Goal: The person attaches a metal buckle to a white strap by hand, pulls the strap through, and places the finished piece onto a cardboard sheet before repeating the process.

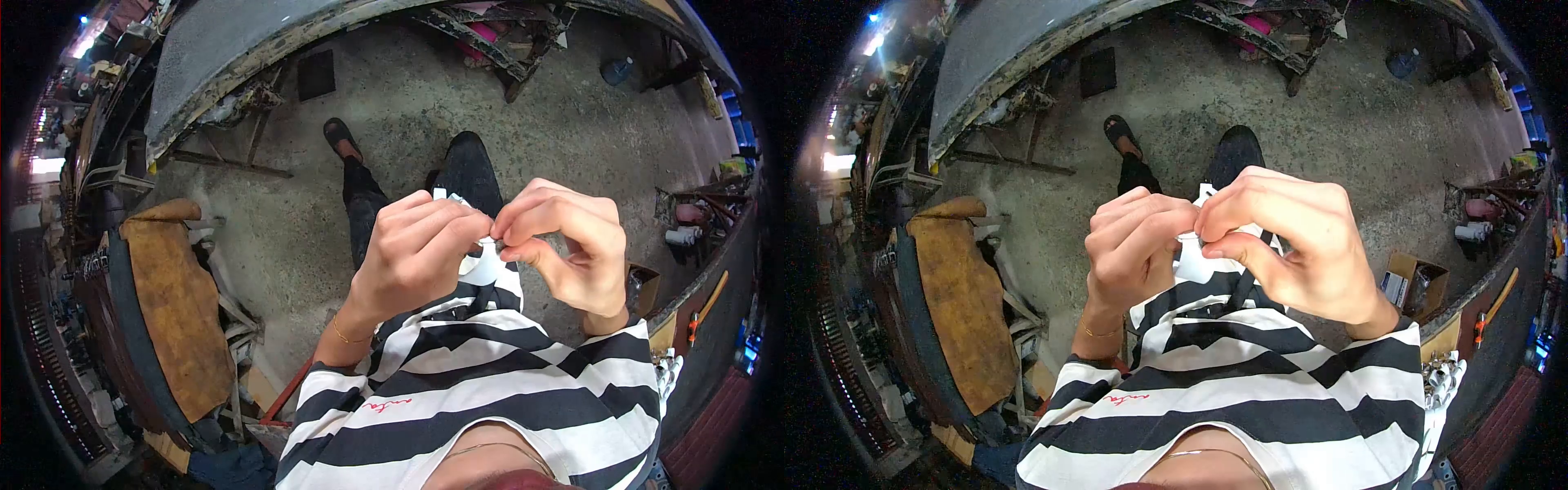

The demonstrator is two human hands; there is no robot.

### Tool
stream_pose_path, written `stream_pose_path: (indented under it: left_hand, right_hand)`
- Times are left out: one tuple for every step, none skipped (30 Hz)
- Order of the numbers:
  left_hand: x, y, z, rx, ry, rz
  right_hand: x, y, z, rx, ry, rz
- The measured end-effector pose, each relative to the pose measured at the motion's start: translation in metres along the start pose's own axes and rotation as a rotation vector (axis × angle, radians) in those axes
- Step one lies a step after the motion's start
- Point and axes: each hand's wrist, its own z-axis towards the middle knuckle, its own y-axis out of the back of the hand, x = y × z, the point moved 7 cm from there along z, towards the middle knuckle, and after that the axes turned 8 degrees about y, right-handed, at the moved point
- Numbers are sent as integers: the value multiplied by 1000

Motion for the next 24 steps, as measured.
stream_pose_path:
  left_hand:
    - [0,0,0,0,-1,1]
    - [-2,-2,-2,8,-23,35]
    - [-3,-3,-3,13,-45,70]
    - [-3,-3,-3,11,-48,72]
    - [-2,-2,-4,-4,-39,89]
    - [-1,-1,-4,-19,-30,107]
    - [0,-1,-5,-19,-33,111]
    - [2,0,-7,-38,-23,95]
    - [3,1,-8,-55,-11,77]
    - [3,1,-9,-53,-7,76]
    - [2,2,-10,-66,-18,44]
    - [1,3,-11,-79,-30,12]
    - [1,3,-12,-83,-26,13]
    - [2,3,-13,-93,-25,-7]
    - [2,3,-14,-102,-27,-27]
    - [1,3,-13,-104,-28,-28]
    - [0,3,-12,-94,-35,-46]
    - [0,3,-11,-83,-40,-66]
    - [0,3,-10,-82,-40,-68]
    - [0,3,-10,-75,-38,-78]
    - [0,3,-10,-68,-37,-87]
    - [0,4,-10,-68,-35,-88]
    - [1,4,-10,-61,-34,-74]
    - [1,5,-9,-54,-35,-58]
  right_hand:
    - [0,-1,1,-9,29,-9]
    - [0,-4,0,-7,31,-9]
    - [-1,-5,0,-17,30,-3]
    - [-3,-7,-1,-29,30,3]
    - [-8,-9,-2,-71,21,38]
    - [-11,-14,-4,-73,26,40]
    - [-17,-16,-6,-132,-30,116]
    - [-23,-17,-9,-189,-90,193]
    - [-29,-21,-13,-213,-167,386]
    - [-30,-20,-14,-214,-171,387]
    - [-35,-22,-16,-221,-228,562]
    - [-39,-25,-16,-225,-283,735]
    - [-40,-24,-17,-214,-273,749]
    - [-43,-22,-17,-210,-274,749]
    - [-44,-21,-17,-183,-274,789]
    - [-44,-21,-17,-156,-273,830]
    - [-41,-20,-17,-156,-270,827]
    - [-35,-17,-17,-137,-271,742]
    - [-31,-14,-16,-118,-274,659]
    - [-28,-10,-14,-119,-279,659]
    - [-20,-5,-8,-28,-180,436]
    - [-11,-3,-3,62,-80,211]
    - [-5,-2,0,31,-87,122]
    - [-3,-3,1,30,-85,120]
